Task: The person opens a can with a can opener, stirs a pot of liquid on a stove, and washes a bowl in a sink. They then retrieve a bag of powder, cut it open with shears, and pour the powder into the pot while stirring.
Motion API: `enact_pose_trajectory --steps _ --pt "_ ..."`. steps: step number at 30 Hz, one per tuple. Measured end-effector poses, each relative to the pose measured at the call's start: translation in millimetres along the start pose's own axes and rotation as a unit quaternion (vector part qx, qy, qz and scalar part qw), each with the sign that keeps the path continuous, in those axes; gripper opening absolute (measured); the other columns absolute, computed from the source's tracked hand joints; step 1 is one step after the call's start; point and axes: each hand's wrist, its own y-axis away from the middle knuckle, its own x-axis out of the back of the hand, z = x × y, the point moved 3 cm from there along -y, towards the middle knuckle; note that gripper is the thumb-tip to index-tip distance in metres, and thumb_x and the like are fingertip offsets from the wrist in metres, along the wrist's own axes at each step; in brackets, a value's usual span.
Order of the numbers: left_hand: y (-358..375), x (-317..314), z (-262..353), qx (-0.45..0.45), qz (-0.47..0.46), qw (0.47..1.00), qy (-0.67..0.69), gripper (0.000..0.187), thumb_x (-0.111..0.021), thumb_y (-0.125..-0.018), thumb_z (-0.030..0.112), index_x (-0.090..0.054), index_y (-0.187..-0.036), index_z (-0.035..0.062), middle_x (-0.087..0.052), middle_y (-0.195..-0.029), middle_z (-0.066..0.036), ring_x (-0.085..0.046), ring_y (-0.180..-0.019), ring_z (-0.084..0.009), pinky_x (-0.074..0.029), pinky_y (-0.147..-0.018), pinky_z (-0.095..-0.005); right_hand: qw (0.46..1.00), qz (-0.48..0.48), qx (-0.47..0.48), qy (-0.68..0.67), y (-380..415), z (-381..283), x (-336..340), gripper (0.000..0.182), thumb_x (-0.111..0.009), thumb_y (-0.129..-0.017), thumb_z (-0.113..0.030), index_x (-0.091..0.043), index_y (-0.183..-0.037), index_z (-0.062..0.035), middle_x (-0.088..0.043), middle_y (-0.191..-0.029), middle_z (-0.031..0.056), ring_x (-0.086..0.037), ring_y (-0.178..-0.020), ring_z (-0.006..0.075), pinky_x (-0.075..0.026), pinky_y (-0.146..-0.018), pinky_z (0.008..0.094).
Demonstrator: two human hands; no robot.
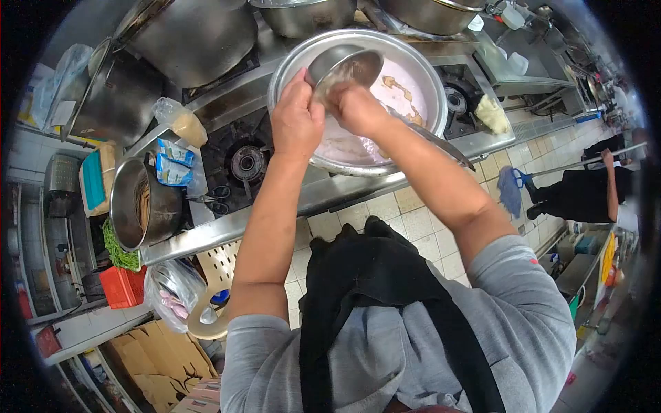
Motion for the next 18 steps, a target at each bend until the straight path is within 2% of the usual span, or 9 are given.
enact_pose_trajectory --steps 2,5,7,9,11,12,13,16,18 --pt "4.1 6.6 -12.0 -0.002 0.023 0.999 -0.039 0.007 -0.055 -0.078 0.002 -0.056 -0.085 0.0005 -0.06 -0.125 -0.021 -0.062 -0.102 -0.0357 -0.05 -0.085 -0.0389 0.96 -0.264 -0.012 0.088 7.9 7.0 -6.3 0.015 -0.057 -0.075 -0.005 -0.07 -0.082 -0.0002 -0.067 -0.092 0.0238 -0.065 -0.089 0.037 -0.052 -0.079 0.0435" --pt "0.6 21.7 -27.7 -0.01 0.053 0.994 -0.096 0.008 -0.056 -0.077 0.003 -0.048 -0.076 0.0012 -0.057 -0.128 -0.021 -0.061 -0.105 -0.0369 -0.05 -0.086 -0.0417 0.983 -0.167 0.002 0.076 1.6 14.9 37.4 0.015 -0.057 -0.076 -0.007 -0.071 -0.082 -0.0035 -0.068 -0.087 0.0205 -0.066 -0.085 0.0368 -0.052 -0.077 0.0426" --pt "-0.2 37.0 -31.1 -0.014 0.098 0.991 -0.088 0.011 -0.057 -0.077 0.004 -0.047 -0.074 0.0 -0.057 -0.128 -0.022 -0.061 -0.104 -0.0375 -0.051 -0.084 -0.0409 0.993 0.004 -0.082 -0.086 -2.2 -1.0 81.1 0.008 -0.061 -0.081 -0.005 -0.069 -0.083 -0.002 -0.064 -0.075 0.0147 -0.063 -0.073 0.0346 -0.051 -0.071 0.0396" --pt "6.9 42.0 -38.6 0.01 0.105 0.992 -0.064 0.017 -0.059 -0.076 0.004 -0.043 -0.071 -0.0007 -0.057 -0.127 -0.023 -0.062 -0.096 -0.0381 -0.05 -0.082 -0.0419 0.97 0.055 -0.171 -0.163 2.3 -9.4 91.5 0.011 -0.063 -0.079 -0.002 -0.07 -0.088 -0.0035 -0.064 -0.076 0.015 -0.064 -0.081 0.0315 -0.049 -0.077 0.0396" --pt "23.5 40.3 -65.1 0.166 0.088 0.982 0.033 0.007 -0.058 -0.078 0.002 -0.053 -0.08 -0.0014 -0.064 -0.116 -0.02 -0.066 -0.081 -0.0291 -0.054 -0.071 -0.039 0.979 -0.17 -0.113 0.028 23.3 9.3 57.1 0.019 -0.06 -0.078 -0.005 -0.071 -0.092 -0.007 -0.069 -0.094 0.0178 -0.066 -0.09 0.0334 -0.05 -0.084 0.0439" --pt "27.5 52.9 -42.6 0.289 0.104 0.929 0.205 0.019 -0.058 -0.081 0.0 -0.06 -0.099 -0.0026 -0.064 -0.097 -0.012 -0.064 -0.071 -0.0169 -0.057 -0.059 -0.0309 0.956 -0.255 -0.101 0.105 40.7 27.0 49.8 0.018 -0.062 -0.082 -0.016 -0.07 -0.097 -0.0083 -0.068 -0.099 0.0183 -0.065 -0.095 0.0343 -0.05 -0.089 0.0429" --pt "40.5 59.4 -61.8 0.306 0.12 0.919 0.216 0.034 -0.056 -0.084 -0.002 -0.057 -0.118 -0.0034 -0.057 -0.086 -0.005 -0.062 -0.07 -0.0107 -0.058 -0.054 -0.0235 0.949 -0.237 -0.139 0.153 49.6 27.6 68.6 0.022 -0.062 -0.083 -0.02 -0.069 -0.099 -0.0065 -0.067 -0.101 0.0196 -0.064 -0.097 0.0349 -0.049 -0.09 0.0423" --pt "75.5 104.5 -68.7 0.386 0.178 0.875 0.231 0.01 -0.059 -0.084 -0.002 -0.049 -0.087 -0.0032 -0.052 -0.084 -0.009 -0.061 -0.066 -0.0155 -0.06 -0.054 -0.0274 0.889 -0.292 -0.228 0.27 82.9 25.2 113.7 0.041 -0.067 -0.082 -0.03 -0.062 -0.114 -0.0055 -0.062 -0.112 0.0221 -0.06 -0.107 0.0348 -0.048 -0.089 0.0429" --pt "106.7 126.1 -90.9 0.404 0.221 0.85 0.254 0.019 -0.062 -0.086 0.0 -0.043 -0.08 0.0009 -0.053 -0.083 -0.009 -0.061 -0.065 -0.0173 -0.06 -0.052 -0.0283 0.899 -0.305 -0.21 0.235 110.4 59.7 115.2 0.038 -0.066 -0.083 -0.03 -0.064 -0.104 0.0004 -0.065 -0.104 0.0224 -0.063 -0.098 0.0347 -0.05 -0.085 0.0422"
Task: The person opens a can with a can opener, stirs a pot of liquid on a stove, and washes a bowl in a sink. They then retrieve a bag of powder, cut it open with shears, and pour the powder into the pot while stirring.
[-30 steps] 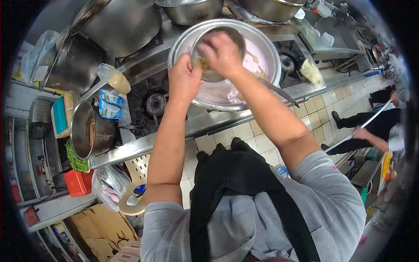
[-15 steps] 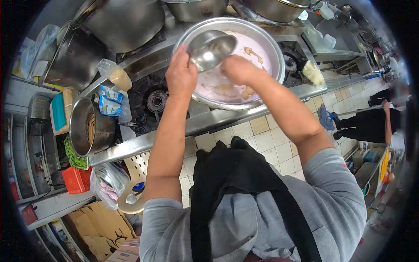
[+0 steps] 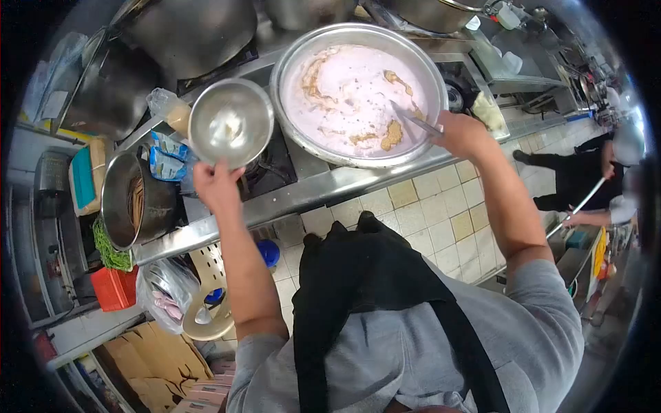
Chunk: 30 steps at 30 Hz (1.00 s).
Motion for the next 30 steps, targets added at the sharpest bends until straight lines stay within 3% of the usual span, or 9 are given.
enact_pose_trajectory --steps 1,2,6,9,13,17,22,27,30 --pt "2.2 21.5 -6.4 0.017 0.018 1.0 -0.013 0.019 -0.061 -0.086 0.0 -0.043 -0.081 0.0014 -0.053 -0.083 -0.009 -0.061 -0.065 -0.0172 -0.06 -0.052 -0.0287 0.999 -0.013 0.034 -0.023 -0.6 8.6 -8.9 0.038 -0.065 -0.083 -0.03 -0.065 -0.095 0.0063 -0.067 -0.096 0.0227 -0.066 -0.089 0.0345 -0.051 -0.081 0.0414" --pt "5.4 42.1 -11.9 0.033 0.034 0.999 -0.024 0.018 -0.061 -0.086 0.0 -0.044 -0.082 0.0019 -0.054 -0.083 -0.009 -0.061 -0.065 -0.0171 -0.06 -0.052 -0.029 0.969 -0.163 -0.056 -0.175 -3.6 1.1 0.7 0.034 -0.064 -0.082 -0.028 -0.067 -0.085 0.0066 -0.067 -0.079 0.0196 -0.066 -0.074 0.0327 -0.051 -0.072 0.0409" --pt "12.7 95.0 -38.1 0.054 0.052 0.997 -0.004 0.016 -0.06 -0.087 0.001 -0.044 -0.085 0.0026 -0.056 -0.084 -0.009 -0.062 -0.067 -0.0168 -0.059 -0.053 -0.0295 0.971 -0.078 -0.027 -0.224 8.0 -2.3 14.1 0.03 -0.062 -0.081 -0.024 -0.067 -0.077 0.0056 -0.064 -0.066 0.016 -0.062 -0.062 0.0284 -0.05 -0.063 0.0384" --pt "30.3 128.0 -48.8 0.07 0.065 0.995 -0.008 0.015 -0.059 -0.087 0.002 -0.044 -0.088 0.0032 -0.058 -0.086 -0.009 -0.062 -0.068 -0.0166 -0.059 -0.053 -0.0298 0.946 -0.009 -0.091 -0.311 30.9 3.3 48.5 0.027 -0.061 -0.081 -0.019 -0.067 -0.088 0.0057 -0.064 -0.068 0.0153 -0.061 -0.06 0.0256 -0.049 -0.059 0.036" --pt "40.9 162.7 -64.9 0.091 0.082 0.992 0.008 0.014 -0.057 -0.088 0.002 -0.043 -0.088 0.0046 -0.058 -0.086 -0.009 -0.062 -0.066 -0.0174 -0.058 -0.053 -0.0301 0.95 -0.001 -0.135 -0.282 -1.6 -0.7 55.1 0.027 -0.058 -0.084 -0.017 -0.067 -0.1 0.0032 -0.067 -0.078 0.0196 -0.065 -0.071 0.0331 -0.052 -0.069 0.0396" --pt "51.2 165.7 -63.4 0.102 0.08 0.992 0.005 0.014 -0.056 -0.088 0.001 -0.042 -0.087 0.0046 -0.058 -0.085 -0.009 -0.062 -0.065 -0.0176 -0.059 -0.053 -0.0299 0.981 0.124 0.014 -0.147 -64.2 -38.7 14.4 0.029 -0.056 -0.089 -0.019 -0.068 -0.111 -0.0069 -0.067 -0.1 0.0229 -0.064 -0.096 0.0387 -0.049 -0.089 0.0422" --pt "53.7 161.3 -60.1 0.108 0.063 0.992 0.002 0.013 -0.055 -0.089 0.001 -0.042 -0.087 0.0046 -0.058 -0.085 -0.01 -0.063 -0.066 -0.0181 -0.06 -0.053 -0.0299 0.99 0.058 0.074 -0.106 -48.6 -91.9 3.9 0.03 -0.056 -0.088 -0.019 -0.067 -0.114 -0.0076 -0.066 -0.102 0.023 -0.063 -0.097 0.0387 -0.049 -0.089 0.0438" --pt "54.0 158.3 -65.9 0.119 0.063 0.99 0.027 0.013 -0.055 -0.089 0.001 -0.042 -0.088 0.0045 -0.058 -0.084 -0.01 -0.064 -0.065 -0.0188 -0.06 -0.053 -0.03 0.992 0.039 0.112 -0.039 25.0 -59.4 46.4 0.032 -0.059 -0.087 -0.015 -0.064 -0.118 -0.0081 -0.065 -0.098 0.0239 -0.063 -0.093 0.0395 -0.05 -0.081 0.0428" --pt "51.8 155.2 -66.3 0.124 0.059 0.99 0.013 0.014 -0.055 -0.089 0.002 -0.042 -0.088 0.0047 -0.059 -0.085 -0.01 -0.064 -0.065 -0.0186 -0.059 -0.053 -0.0296 0.998 -0.044 0.035 -0.02 81.8 -54.8 114.6 0.032 -0.059 -0.085 -0.012 -0.066 -0.116 -0.0079 -0.066 -0.096 0.0224 -0.064 -0.091 0.0378 -0.05 -0.081 0.0426"
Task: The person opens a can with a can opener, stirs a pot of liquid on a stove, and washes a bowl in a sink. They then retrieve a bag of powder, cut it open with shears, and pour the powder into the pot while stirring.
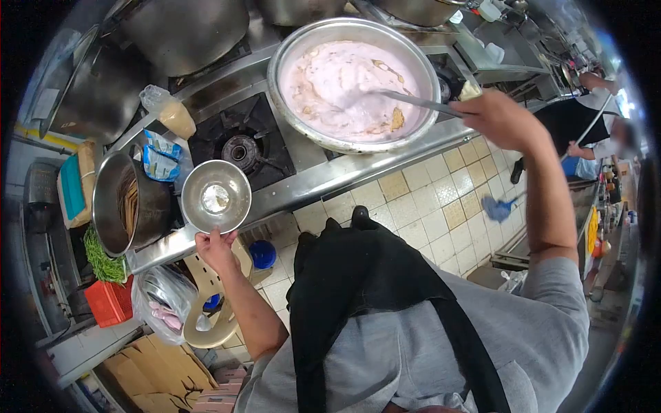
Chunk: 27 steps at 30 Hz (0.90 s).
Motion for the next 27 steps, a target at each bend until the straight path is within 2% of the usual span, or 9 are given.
enact_pose_trajectory --steps 2,5,13,18,21,22,25,26,27 --pt "-0.7 -6.1 2.4 0.004 -0.001 1.0 -0.004 0.014 -0.056 -0.089 0.002 -0.042 -0.088 0.005 -0.059 -0.085 -0.01 -0.064 -0.065 -0.0183 -0.059 -0.053 -0.0294 0.998 -0.025 -0.054 -0.003 21.2 14.1 7.1 0.032 -0.059 -0.085 -0.011 -0.067 -0.115 -0.009 -0.067 -0.097 0.0207 -0.065 -0.092 0.0358 -0.051 -0.084 0.0424" --pt "-6.8 -12.6 2.7 -0.001 -0.006 1.0 -0.004 0.014 -0.056 -0.09 0.003 -0.042 -0.088 0.0054 -0.059 -0.086 -0.011 -0.063 -0.065 -0.0177 -0.058 -0.053 -0.0291 0.999 0.021 0.034 0.03 24.4 40.1 -11.3 0.039 -0.064 -0.078 -0.007 -0.064 -0.118 -0.006 -0.064 -0.091 0.0239 -0.063 -0.086 0.0394 -0.049 -0.077 0.0441" --pt "-3.8 -26.2 7.7 -0.024 -0.005 1.0 0.003 0.015 -0.057 -0.089 0.003 -0.042 -0.088 0.0055 -0.059 -0.086 -0.011 -0.061 -0.064 -0.0157 -0.058 -0.052 -0.028 0.994 0.109 -0.011 0.008 -75.2 57.7 -96.0 0.035 -0.06 -0.082 -0.007 -0.066 -0.116 -0.0098 -0.067 -0.094 0.0201 -0.064 -0.088 0.0387 -0.052 -0.077 0.0451" --pt "7.5 -24.5 11.0 -0.028 0.016 0.999 0.007 0.017 -0.059 -0.088 0.003 -0.042 -0.088 0.0052 -0.059 -0.086 -0.01 -0.06 -0.062 -0.0147 -0.059 -0.052 -0.028 0.976 0.195 0.005 0.092 -131.6 62.7 -95.7 0.033 -0.053 -0.083 -0.009 -0.066 -0.112 -0.014 -0.066 -0.09 0.0186 -0.065 -0.087 0.0361 -0.053 -0.076 0.0472" --pt "14.3 -21.6 11.7 -0.033 0.017 0.999 0.014 0.017 -0.059 -0.089 0.003 -0.043 -0.088 0.0053 -0.059 -0.085 -0.01 -0.06 -0.062 -0.0146 -0.059 -0.052 -0.0278 0.978 0.163 -0.041 0.121 -151.5 77.4 -88.5 0.033 -0.053 -0.082 -0.008 -0.066 -0.112 -0.0137 -0.068 -0.096 0.0182 -0.067 -0.092 0.0347 -0.055 -0.079 0.0432" --pt "16.1 -20.2 11.0 -0.03 0.018 0.999 0.013 0.017 -0.059 -0.089 0.003 -0.043 -0.088 0.0053 -0.059 -0.085 -0.01 -0.06 -0.062 -0.0146 -0.059 -0.052 -0.0278 0.982 0.143 -0.035 0.119 -155.0 85.7 -88.3 0.029 -0.052 -0.083 -0.008 -0.066 -0.108 -0.0021 -0.067 -0.098 0.0216 -0.067 -0.093 0.0355 -0.054 -0.08 0.0434" --pt "17.4 -12.9 9.0 -0.033 0.026 0.999 0.029 0.015 -0.058 -0.089 0.003 -0.044 -0.089 0.0055 -0.059 -0.085 -0.009 -0.061 -0.061 -0.0143 -0.06 -0.053 -0.0278 0.994 0.043 -0.012 0.097 -148.1 106.5 -92.1 0.027 -0.051 -0.083 -0.009 -0.065 -0.098 0.0074 -0.067 -0.095 0.0255 -0.067 -0.092 0.0371 -0.053 -0.084 0.0438" --pt "17.3 -8.1 8.1 -0.036 0.026 0.999 0.028 0.014 -0.058 -0.089 0.002 -0.044 -0.09 0.0057 -0.059 -0.086 -0.009 -0.061 -0.062 -0.0141 -0.06 -0.054 -0.0279 0.986 0.087 0.046 0.135 -134.0 105.0 -93.0 0.027 -0.051 -0.082 -0.01 -0.064 -0.089 0.0128 -0.066 -0.084 0.0278 -0.069 -0.081 0.0367 -0.056 -0.073 0.0421" --pt "17.3 -4.4 7.1 -0.039 0.026 0.999 0.027 0.014 -0.058 -0.089 0.002 -0.045 -0.091 0.0058 -0.059 -0.086 -0.009 -0.061 -0.062 -0.0139 -0.06 -0.054 -0.028 0.985 0.085 0.047 0.139 -124.2 106.2 -90.0 0.027 -0.051 -0.082 -0.01 -0.064 -0.089 0.0128 -0.066 -0.084 0.0278 -0.069 -0.081 0.0367 -0.056 -0.073 0.0421"
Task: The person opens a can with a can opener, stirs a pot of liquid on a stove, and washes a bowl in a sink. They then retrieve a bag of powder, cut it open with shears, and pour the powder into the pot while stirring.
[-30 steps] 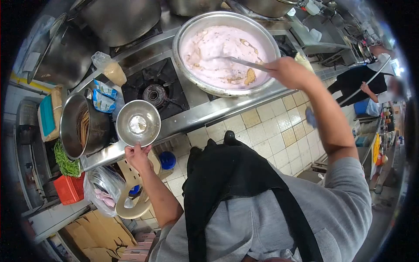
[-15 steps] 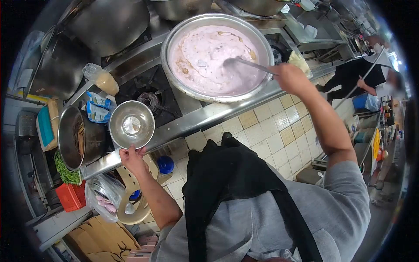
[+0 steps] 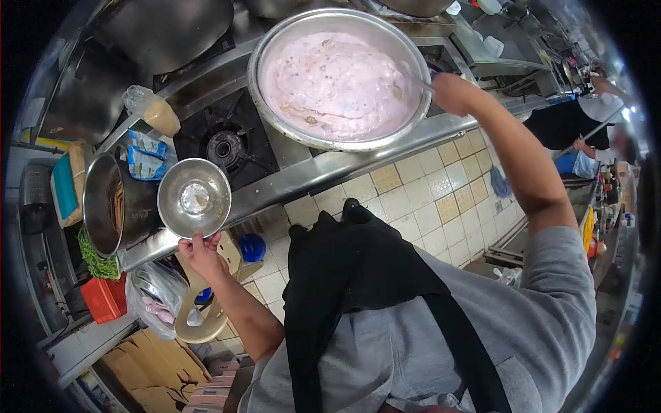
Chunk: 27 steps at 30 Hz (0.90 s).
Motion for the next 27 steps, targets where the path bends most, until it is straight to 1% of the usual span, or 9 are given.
enact_pose_trajectory --steps 2,6,8,9,12,20,21,25,27 --pt "0.9 5.8 -0.4 0.002 0.005 1.0 0.01 0.014 -0.058 -0.089 0.002 -0.046 -0.092 0.0058 -0.06 -0.086 -0.008 -0.061 -0.062 -0.014 -0.06 -0.054 -0.0279 0.962 -0.23 -0.045 -0.139 22.4 -7.1 18.1 0.026 -0.053 -0.084 -0.012 -0.064 -0.09 0.0121 -0.063 -0.073 0.023 -0.068 -0.063 0.0307 -0.056 -0.054 0.0391" --pt "2.8 13.7 2.4 0.002 0.01 1.0 0.02 0.014 -0.058 -0.089 0.001 -0.046 -0.094 0.006 -0.06 -0.087 -0.008 -0.062 -0.062 -0.0143 -0.06 -0.054 -0.0277 0.897 -0.273 -0.121 -0.326 55.8 -36.7 44.1 0.027 -0.053 -0.088 -0.013 -0.063 -0.098 0.0106 -0.057 -0.066 0.0118 -0.059 -0.047 0.0202 -0.048 -0.037 0.033" --pt "0.7 16.9 3.1 0.0 0.01 1.0 0.016 0.014 -0.058 -0.089 0.001 -0.045 -0.094 0.0061 -0.06 -0.087 -0.008 -0.062 -0.061 -0.0145 -0.06 -0.054 -0.0278 0.836 -0.277 -0.158 -0.446 63.0 -54.5 43.2 0.026 -0.054 -0.088 -0.012 -0.062 -0.108 0.0035 -0.049 -0.06 0.0018 -0.048 -0.044 0.0097 -0.036 -0.033 0.0251" --pt "0.2 17.9 3.6 -0.002 0.01 1.0 0.011 0.014 -0.057 -0.089 0.001 -0.045 -0.093 0.0062 -0.06 -0.087 -0.009 -0.062 -0.061 -0.0146 -0.06 -0.055 -0.0278 0.806 -0.269 -0.18 -0.496 65.9 -64.2 42.6 0.034 -0.054 -0.088 -0.012 -0.059 -0.118 0.0031 -0.048 -0.061 0.0007 -0.043 -0.043 0.0085 -0.033 -0.033 0.0228" --pt "-1.2 16.7 7.9 -0.004 0.017 1.0 0.011 0.014 -0.057 -0.089 0.001 -0.045 -0.092 0.0061 -0.06 -0.086 -0.009 -0.061 -0.06 -0.0149 -0.06 -0.055 -0.0281 0.748 -0.22 -0.186 -0.598 63.2 -79.1 33.9 0.04 -0.055 -0.089 -0.013 -0.057 -0.126 0.0018 -0.047 -0.062 0.0004 -0.041 -0.043 0.0073 -0.033 -0.033 0.0233" --pt "4.8 15.5 22.8 -0.024 0.017 1.0 0.012 0.014 -0.057 -0.089 0.0 -0.044 -0.088 0.0058 -0.06 -0.083 -0.009 -0.061 -0.061 -0.0136 -0.06 -0.054 -0.0289 0.849 0.014 -0.183 -0.495 15.7 -46.3 53.2 0.04 -0.059 -0.089 -0.015 -0.059 -0.124 0.0021 -0.05 -0.065 -0.0026 -0.041 -0.046 0.007 -0.033 -0.04 0.0244" --pt "6.6 16.0 24.2 -0.026 0.02 0.999 0.011 0.014 -0.057 -0.089 0.0 -0.044 -0.087 0.0057 -0.059 -0.082 -0.009 -0.06 -0.06 -0.0131 -0.06 -0.053 -0.0289 0.89 0.06 -0.177 -0.417 0.8 -34.7 45.3 0.037 -0.06 -0.087 -0.02 -0.064 -0.119 -0.0007 -0.062 -0.074 0.0104 -0.056 -0.054 0.0197 -0.045 -0.047 0.0343" --pt "12.1 23.6 22.8 -0.03 0.028 0.999 0.01 0.013 -0.057 -0.089 0.0 -0.045 -0.088 0.0054 -0.059 -0.083 -0.009 -0.059 -0.06 -0.0127 -0.06 -0.053 -0.0285 0.929 0.024 -0.202 -0.31 -58.0 -30.6 26.1 0.032 -0.058 -0.084 -0.017 -0.067 -0.111 -0.0023 -0.068 -0.085 0.0198 -0.066 -0.07 0.0326 -0.052 -0.065 0.0415" --pt "18.1 22.4 26.3 -0.024 0.042 0.999 0.014 0.013 -0.057 -0.089 0.0 -0.045 -0.088 0.0053 -0.059 -0.083 -0.009 -0.058 -0.06 -0.0124 -0.06 -0.053 -0.0279 0.982 0.115 -0.036 -0.144 -88.6 -41.6 5.0 0.039 -0.06 -0.084 -0.016 -0.062 -0.122 -0.0073 -0.068 -0.092 0.0208 -0.066 -0.084 0.0337 -0.051 -0.077 0.0393"
